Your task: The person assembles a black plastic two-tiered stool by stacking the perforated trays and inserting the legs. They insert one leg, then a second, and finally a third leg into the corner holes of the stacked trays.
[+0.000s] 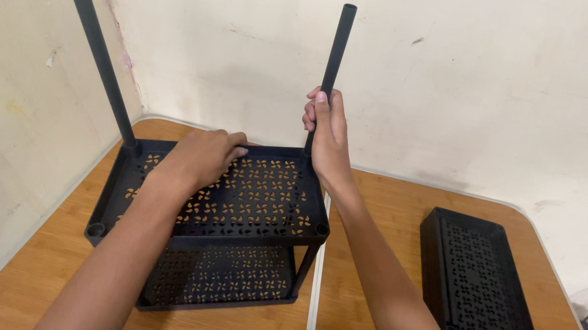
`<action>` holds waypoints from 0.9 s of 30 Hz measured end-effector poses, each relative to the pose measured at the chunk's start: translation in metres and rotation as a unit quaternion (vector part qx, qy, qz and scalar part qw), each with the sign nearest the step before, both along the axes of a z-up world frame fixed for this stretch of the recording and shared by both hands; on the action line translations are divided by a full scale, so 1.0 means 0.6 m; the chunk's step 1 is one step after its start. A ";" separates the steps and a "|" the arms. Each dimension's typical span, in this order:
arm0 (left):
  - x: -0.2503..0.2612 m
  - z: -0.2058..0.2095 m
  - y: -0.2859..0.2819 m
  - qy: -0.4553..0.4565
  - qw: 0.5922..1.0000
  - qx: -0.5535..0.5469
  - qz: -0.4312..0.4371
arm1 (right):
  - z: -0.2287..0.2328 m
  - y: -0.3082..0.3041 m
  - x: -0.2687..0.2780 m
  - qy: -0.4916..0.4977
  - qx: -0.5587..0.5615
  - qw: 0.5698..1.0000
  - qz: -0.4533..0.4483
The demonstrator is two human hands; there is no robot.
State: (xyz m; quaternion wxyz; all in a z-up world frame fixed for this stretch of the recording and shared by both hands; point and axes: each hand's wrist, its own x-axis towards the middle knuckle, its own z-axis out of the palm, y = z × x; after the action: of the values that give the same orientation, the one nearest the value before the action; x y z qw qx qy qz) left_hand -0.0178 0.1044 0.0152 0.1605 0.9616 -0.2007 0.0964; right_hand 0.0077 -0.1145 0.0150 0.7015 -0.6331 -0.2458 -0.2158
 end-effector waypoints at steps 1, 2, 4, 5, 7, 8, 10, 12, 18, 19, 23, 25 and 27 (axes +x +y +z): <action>0.006 -0.002 0.002 -0.001 1.000 -0.007 0.002 | -0.001 0.001 0.003 0.007 0.009 1.000 0.002; 0.013 -0.003 0.002 -0.007 1.000 -0.002 0.003 | 0.000 0.001 0.007 0.012 0.002 1.000 -0.006; 0.024 -0.002 0.000 -0.018 1.000 0.007 0.003 | 0.000 0.002 0.014 0.023 -0.013 0.999 -0.023; 0.029 0.000 0.000 -0.018 1.000 0.008 0.005 | 0.000 0.005 0.018 0.045 -0.005 0.998 -0.032; 0.036 0.002 -0.003 -0.018 1.000 0.008 0.007 | -0.003 0.009 0.026 0.089 0.008 0.995 -0.052; 0.037 0.004 -0.004 -0.011 1.000 0.006 0.011 | -0.006 0.011 0.031 0.079 0.003 0.994 -0.071; 0.041 0.007 -0.005 0.003 1.000 0.001 0.019 | -0.009 0.014 0.043 0.056 -0.007 0.993 -0.107; 0.041 0.009 -0.003 0.007 1.000 -0.008 0.010 | -0.014 0.013 0.055 0.057 0.006 0.993 -0.104; 0.041 0.012 0.000 0.023 1.000 -0.013 0.001 | -0.007 -0.025 0.093 0.093 0.041 0.990 0.093; 0.041 0.013 0.002 0.024 1.000 -0.012 0.000 | -0.007 -0.032 0.096 0.103 0.035 0.984 0.144; 0.042 0.010 -0.003 0.020 1.000 -0.005 0.000 | -0.009 -0.041 0.095 0.105 0.017 0.984 0.141; 0.040 0.009 -0.004 0.001 1.000 -0.001 -0.009 | -0.009 -0.035 0.087 0.097 0.022 0.984 0.147; 0.039 0.010 -0.003 0.025 1.000 -0.005 0.013 | 0.002 -0.028 0.075 0.116 0.011 0.986 0.116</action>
State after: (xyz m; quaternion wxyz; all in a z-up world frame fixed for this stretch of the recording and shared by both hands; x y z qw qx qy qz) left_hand 0.0055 0.1025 0.0213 0.1688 0.9656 -0.1832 0.0753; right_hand 0.0525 -0.1316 0.0162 0.7521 -0.6137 -0.2323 -0.0610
